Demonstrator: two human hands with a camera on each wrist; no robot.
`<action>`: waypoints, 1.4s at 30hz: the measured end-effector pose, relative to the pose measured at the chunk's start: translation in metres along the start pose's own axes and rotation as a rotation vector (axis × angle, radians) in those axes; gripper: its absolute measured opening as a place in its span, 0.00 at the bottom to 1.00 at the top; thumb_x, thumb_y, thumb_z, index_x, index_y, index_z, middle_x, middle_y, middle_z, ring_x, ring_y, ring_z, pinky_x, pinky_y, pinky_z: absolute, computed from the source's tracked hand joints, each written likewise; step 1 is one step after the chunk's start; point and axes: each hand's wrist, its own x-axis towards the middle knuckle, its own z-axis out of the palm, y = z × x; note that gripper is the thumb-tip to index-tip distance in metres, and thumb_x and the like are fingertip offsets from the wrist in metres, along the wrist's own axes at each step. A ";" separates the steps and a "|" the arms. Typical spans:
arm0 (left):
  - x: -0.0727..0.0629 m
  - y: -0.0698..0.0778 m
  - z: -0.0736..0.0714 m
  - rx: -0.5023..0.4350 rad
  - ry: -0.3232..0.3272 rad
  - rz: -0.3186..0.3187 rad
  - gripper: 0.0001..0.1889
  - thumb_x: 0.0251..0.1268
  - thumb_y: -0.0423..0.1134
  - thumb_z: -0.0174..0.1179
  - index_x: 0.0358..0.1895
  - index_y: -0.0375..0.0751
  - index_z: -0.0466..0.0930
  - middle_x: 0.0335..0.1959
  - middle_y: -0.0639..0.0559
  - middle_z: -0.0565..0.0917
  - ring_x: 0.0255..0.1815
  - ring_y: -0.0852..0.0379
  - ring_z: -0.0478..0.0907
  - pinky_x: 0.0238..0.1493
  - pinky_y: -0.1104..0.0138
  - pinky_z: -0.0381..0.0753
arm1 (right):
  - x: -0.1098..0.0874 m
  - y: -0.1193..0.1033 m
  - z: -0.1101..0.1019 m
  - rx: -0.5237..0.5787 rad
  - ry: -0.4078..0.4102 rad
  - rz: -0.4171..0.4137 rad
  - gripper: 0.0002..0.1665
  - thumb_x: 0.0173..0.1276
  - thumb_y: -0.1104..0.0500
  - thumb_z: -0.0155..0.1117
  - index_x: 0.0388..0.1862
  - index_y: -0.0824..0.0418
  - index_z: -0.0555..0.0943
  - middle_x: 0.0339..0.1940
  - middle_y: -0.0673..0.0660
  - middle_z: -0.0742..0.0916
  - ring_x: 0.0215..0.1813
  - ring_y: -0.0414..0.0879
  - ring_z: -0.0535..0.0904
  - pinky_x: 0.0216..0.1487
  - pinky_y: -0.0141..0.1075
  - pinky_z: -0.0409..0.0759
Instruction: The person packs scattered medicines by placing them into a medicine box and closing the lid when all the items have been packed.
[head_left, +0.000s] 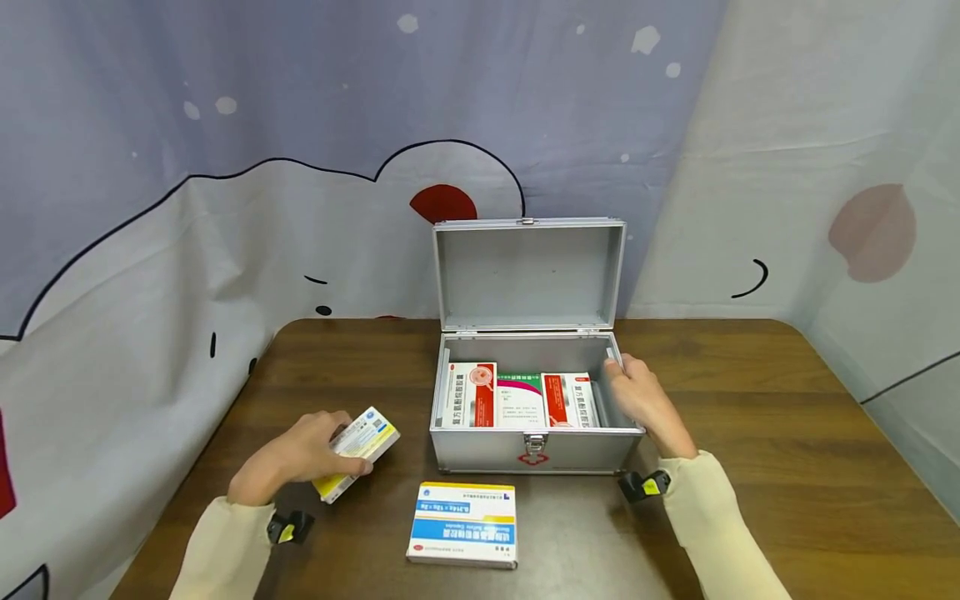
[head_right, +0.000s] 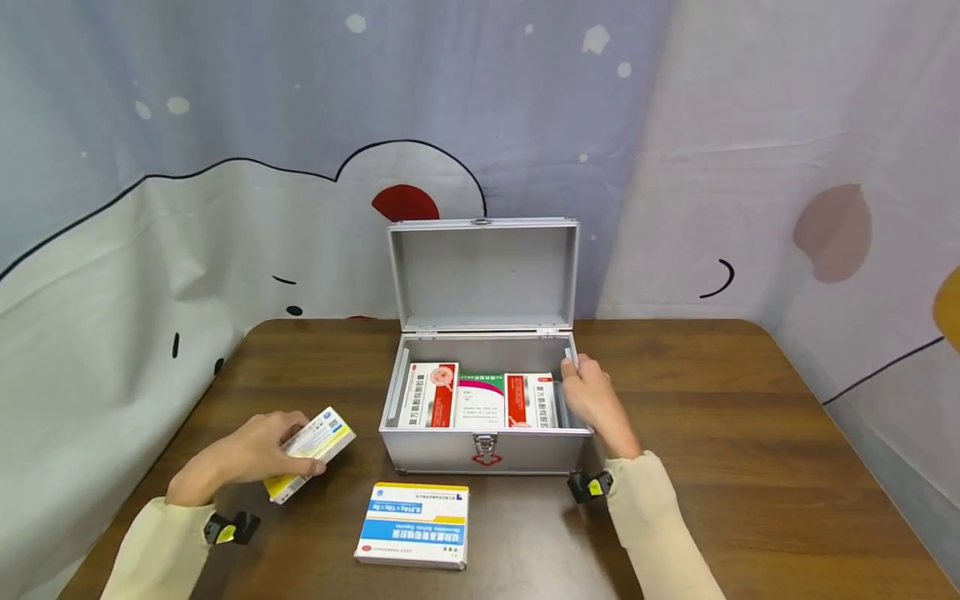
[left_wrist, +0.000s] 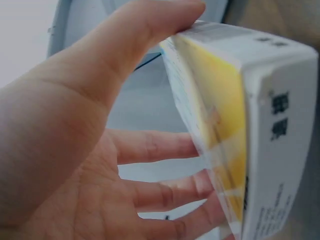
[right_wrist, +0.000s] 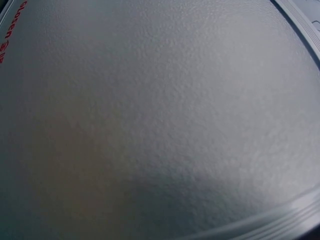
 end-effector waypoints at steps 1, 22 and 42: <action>-0.002 0.002 -0.003 -0.005 0.003 0.000 0.40 0.40 0.58 0.70 0.53 0.32 0.71 0.32 0.50 0.76 0.29 0.58 0.72 0.28 0.67 0.73 | 0.000 0.000 0.000 0.006 -0.001 0.002 0.23 0.74 0.55 0.36 0.48 0.72 0.72 0.42 0.69 0.78 0.45 0.59 0.72 0.44 0.50 0.70; -0.017 0.052 -0.078 0.154 0.095 -0.003 0.29 0.45 0.65 0.62 0.28 0.38 0.74 0.22 0.51 0.75 0.19 0.59 0.73 0.21 0.68 0.71 | -0.001 0.001 -0.001 0.001 0.002 0.020 0.22 0.74 0.52 0.37 0.42 0.69 0.72 0.36 0.65 0.77 0.40 0.56 0.71 0.37 0.44 0.69; 0.022 0.144 -0.080 0.307 -0.006 0.068 0.27 0.50 0.62 0.60 0.36 0.39 0.77 0.22 0.51 0.76 0.19 0.57 0.73 0.21 0.69 0.68 | 0.000 0.001 -0.002 0.028 0.001 0.024 0.22 0.73 0.53 0.38 0.48 0.70 0.72 0.44 0.68 0.78 0.46 0.58 0.72 0.46 0.49 0.70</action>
